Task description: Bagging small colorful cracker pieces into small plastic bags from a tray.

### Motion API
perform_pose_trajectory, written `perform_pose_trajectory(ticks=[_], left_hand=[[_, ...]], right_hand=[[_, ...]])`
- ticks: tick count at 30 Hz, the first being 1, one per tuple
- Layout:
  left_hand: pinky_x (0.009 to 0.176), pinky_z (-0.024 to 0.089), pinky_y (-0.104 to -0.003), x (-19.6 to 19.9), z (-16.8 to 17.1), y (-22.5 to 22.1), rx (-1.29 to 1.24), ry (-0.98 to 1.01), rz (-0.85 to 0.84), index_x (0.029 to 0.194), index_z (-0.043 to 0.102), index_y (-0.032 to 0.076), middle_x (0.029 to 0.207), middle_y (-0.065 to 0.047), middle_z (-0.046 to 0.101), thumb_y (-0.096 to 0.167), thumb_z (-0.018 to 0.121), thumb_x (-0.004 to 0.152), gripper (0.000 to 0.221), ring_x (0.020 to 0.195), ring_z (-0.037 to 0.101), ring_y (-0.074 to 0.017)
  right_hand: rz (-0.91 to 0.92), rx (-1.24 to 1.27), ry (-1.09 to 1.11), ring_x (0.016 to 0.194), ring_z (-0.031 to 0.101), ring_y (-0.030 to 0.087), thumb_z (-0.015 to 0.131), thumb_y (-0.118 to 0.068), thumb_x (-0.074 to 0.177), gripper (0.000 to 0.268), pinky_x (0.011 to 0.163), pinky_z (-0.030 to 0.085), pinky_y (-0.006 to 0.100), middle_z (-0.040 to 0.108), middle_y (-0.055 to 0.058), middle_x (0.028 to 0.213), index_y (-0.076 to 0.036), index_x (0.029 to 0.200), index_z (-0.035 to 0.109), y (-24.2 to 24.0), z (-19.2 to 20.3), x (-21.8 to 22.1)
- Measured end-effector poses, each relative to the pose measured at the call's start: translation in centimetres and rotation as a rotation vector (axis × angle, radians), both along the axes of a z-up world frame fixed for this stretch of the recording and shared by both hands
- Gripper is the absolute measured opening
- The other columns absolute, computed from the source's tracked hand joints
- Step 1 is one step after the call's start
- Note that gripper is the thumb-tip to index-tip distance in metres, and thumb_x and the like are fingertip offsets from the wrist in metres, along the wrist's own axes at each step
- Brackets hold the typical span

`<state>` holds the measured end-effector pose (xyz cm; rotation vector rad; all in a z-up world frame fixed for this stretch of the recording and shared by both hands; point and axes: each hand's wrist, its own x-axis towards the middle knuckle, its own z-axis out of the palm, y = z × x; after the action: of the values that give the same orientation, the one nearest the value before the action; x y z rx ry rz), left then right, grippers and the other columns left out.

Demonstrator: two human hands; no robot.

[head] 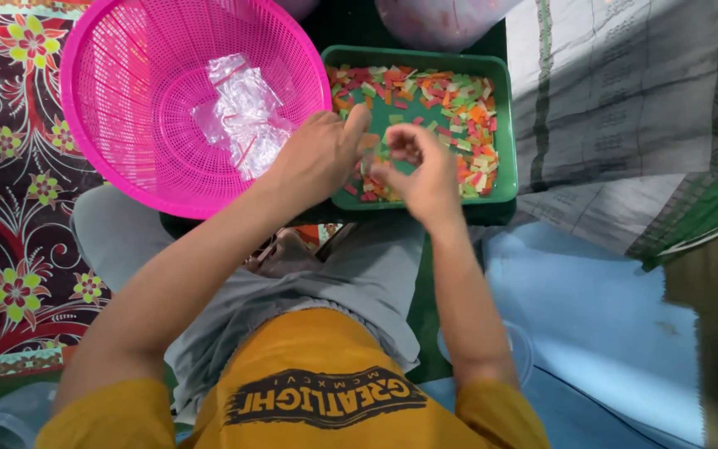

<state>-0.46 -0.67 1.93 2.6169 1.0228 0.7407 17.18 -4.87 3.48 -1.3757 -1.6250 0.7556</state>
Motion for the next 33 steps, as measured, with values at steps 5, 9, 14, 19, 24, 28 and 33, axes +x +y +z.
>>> perform_pose_trajectory(ticks=[5,9,14,19,24,28,33], left_hand=[[0.067,0.047,-0.042,-0.4,1.3,-0.9,0.009,-0.098,-0.068,0.1,0.04,0.003,0.061,-0.016,0.056,0.019,0.062,0.083,0.032,0.065,0.059,-0.0367],[0.06,0.044,-0.037,-0.5,-0.6,-1.1,0.154,-0.019,-0.032,0.088,0.054,0.013,0.08,-0.006,0.048,0.026,0.064,0.079,0.019,0.073,0.05,-0.0285],[0.062,0.044,-0.032,-0.2,-2.6,-2.4,-0.059,-0.156,-0.123,0.081,0.058,0.014,0.079,-0.004,0.047,0.025,0.061,0.084,0.012,0.075,0.051,-0.0262],[0.062,0.043,-0.03,-1.0,-0.2,-4.7,-0.225,-0.245,-0.166,0.074,0.055,0.007,0.073,-0.012,0.047,0.007,0.054,0.086,0.012,0.071,0.05,-0.0304],[0.063,0.046,-0.03,-1.0,-2.3,-4.7,-0.238,-0.23,-0.127,0.084,0.059,0.012,0.073,-0.003,0.047,0.025,0.06,0.086,0.013,0.073,0.053,-0.0246],[0.07,0.051,-0.037,-4.6,2.2,-2.1,-0.175,-0.307,-0.091,0.104,0.063,0.008,0.083,-0.012,0.06,0.02,0.072,0.078,0.03,0.082,0.061,-0.0292],[0.066,0.054,-0.036,-12.9,-5.8,5.2,-0.162,0.396,0.337,0.085,0.064,0.011,0.079,-0.008,0.062,0.028,0.077,0.068,0.027,0.08,0.064,-0.0274]], right_hand=[[-0.087,0.088,-0.086,0.073,0.066,0.029,0.072,0.0,0.074,0.02,0.064,0.057,0.035,0.064,0.015,0.078,-0.002,0.092,0.066,-1.6,-1.8,-1.0],[-0.063,0.163,-0.156,0.073,0.066,0.023,0.071,-0.003,0.077,0.014,0.063,0.056,0.033,0.067,0.007,0.08,-0.008,0.09,0.07,-2.8,-1.4,-0.9],[-0.076,0.183,-0.103,0.07,0.066,0.022,0.073,-0.012,0.078,0.011,0.061,0.054,0.032,0.067,0.006,0.075,-0.008,0.087,0.07,-4.1,-0.1,-1.4],[-0.034,0.193,-0.113,0.065,0.066,0.023,0.075,-0.014,0.076,0.006,0.059,0.052,0.032,0.067,0.003,0.069,-0.011,0.078,0.071,-5.3,-0.3,-1.3],[-0.021,0.081,-0.105,0.064,0.065,0.022,0.076,-0.012,0.073,0.005,0.057,0.05,0.03,0.067,0.003,0.067,-0.012,0.075,0.071,-5.8,-0.2,-1.2],[-0.191,-0.111,0.114,0.046,0.055,0.011,0.065,-0.008,0.085,0.008,0.045,0.047,0.023,0.065,0.007,0.061,-0.008,0.077,0.063,-5.2,-1.1,-0.4],[-0.404,-0.065,0.93,0.067,0.069,0.021,0.052,-0.017,0.093,0.009,0.055,0.057,0.023,0.065,0.014,0.075,-0.017,0.084,0.052,-3.7,1.2,3.4]])
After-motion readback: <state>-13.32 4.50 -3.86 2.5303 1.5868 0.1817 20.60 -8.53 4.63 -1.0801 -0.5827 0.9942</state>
